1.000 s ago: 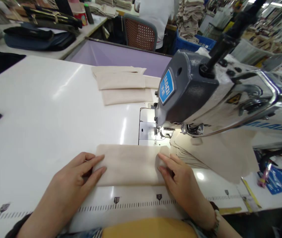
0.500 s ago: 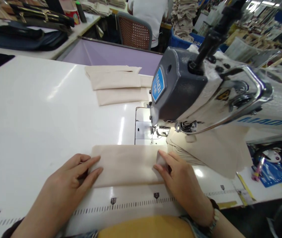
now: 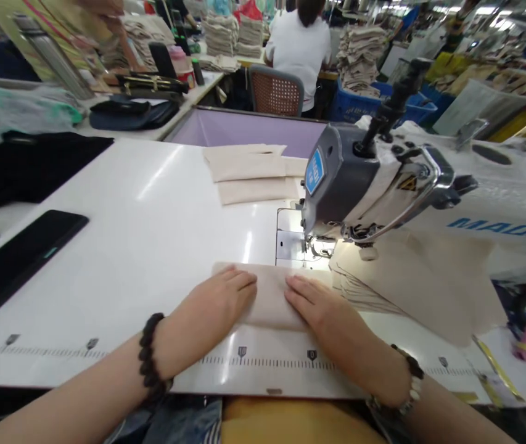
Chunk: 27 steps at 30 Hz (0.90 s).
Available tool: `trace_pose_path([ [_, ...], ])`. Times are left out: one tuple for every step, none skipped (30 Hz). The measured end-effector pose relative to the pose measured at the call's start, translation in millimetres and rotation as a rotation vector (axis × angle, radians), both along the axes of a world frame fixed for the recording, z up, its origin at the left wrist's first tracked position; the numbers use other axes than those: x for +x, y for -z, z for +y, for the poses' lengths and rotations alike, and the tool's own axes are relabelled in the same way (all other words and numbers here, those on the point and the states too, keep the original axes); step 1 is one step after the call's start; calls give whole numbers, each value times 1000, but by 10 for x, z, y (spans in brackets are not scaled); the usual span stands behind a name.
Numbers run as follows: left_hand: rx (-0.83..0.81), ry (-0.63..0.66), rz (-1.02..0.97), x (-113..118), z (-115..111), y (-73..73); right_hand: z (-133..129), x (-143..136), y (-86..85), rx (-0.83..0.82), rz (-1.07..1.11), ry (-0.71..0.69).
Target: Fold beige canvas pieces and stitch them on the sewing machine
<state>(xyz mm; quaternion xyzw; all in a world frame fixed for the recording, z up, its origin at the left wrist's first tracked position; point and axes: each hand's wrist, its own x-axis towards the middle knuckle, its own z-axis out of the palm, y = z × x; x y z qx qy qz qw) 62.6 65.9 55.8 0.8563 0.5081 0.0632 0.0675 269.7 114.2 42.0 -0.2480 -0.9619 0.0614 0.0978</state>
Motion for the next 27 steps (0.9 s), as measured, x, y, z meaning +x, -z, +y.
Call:
trace_pose_path([
  [-38,-33,55,87,9,-29,-8,-40,6,-4,-8,13],
  [-42,-77,102,169,9,-41,-19,-77,18,-2,-19,31],
  [-40,-120,142,242,0,-34,-33,-108,39,7,-27,39],
  [-31,-154,165,301,-15,-8,-48,-129,70,22,-27,43],
  [-9,-185,171,345,-35,34,-62,-139,111,46,-19,47],
  [13,-210,162,373,-56,86,-74,-140,160,76,-5,51],
  [35,-229,144,386,-76,143,-83,-131,211,106,10,53],
  [52,-244,122,385,-93,199,-89,-117,259,128,19,54],
  [61,-259,106,372,-107,249,-93,-101,300,139,15,58],
  [62,-274,101,345,-118,290,-95,-84,329,141,2,60],
  [57,-289,107,305,-128,323,-96,-71,346,137,-18,64],
  [52,-302,121,248,-140,348,-96,-61,351,127,-41,66],
  [52,-320,141,176,-155,368,-96,-55,346,112,-63,73],
  [61,-343,162,91,-177,386,-97,-54,335,96,-79,81],
  [76,-363,182,-4,-205,402,-97,-55,321,81,-90,89],
  [101,-386,199,-99,-238,415,-96,-58,308,67,-96,97],
  [133,-404,216,-185,-274,425,-96,-62,297,53,-98,106],
  [168,-415,230,-253,-309,430,-96,-66,289,40,-97,114],
  [218,-427,237,-294,-341,426,-96,-70,284,26,-94,121],
  [266,-419,234,-304,-367,413,-98,-73,280,10,-91,126],
  [309,-379,219,-283,-385,391,-101,-76,275,-6,-88,130],
  [332,-302,195,-236,-393,361,-106,-77,266,-21,-87,131],
  [329,-200,167,-170,-390,325,-111,-75,250,-35,-86,132],
  [300,-96,140,-94,-372,288,-115,-69,226,-47,-86,137],
  [254,-17,117,-18,-338,251,-115,-58,194,-54,-85,148],
  [203,26,103,52,-284,218,-107,-39,156,-57,-82,164],
  [154,29,98,109,-208,190,-88,-11,113,-56,-82,179],
])
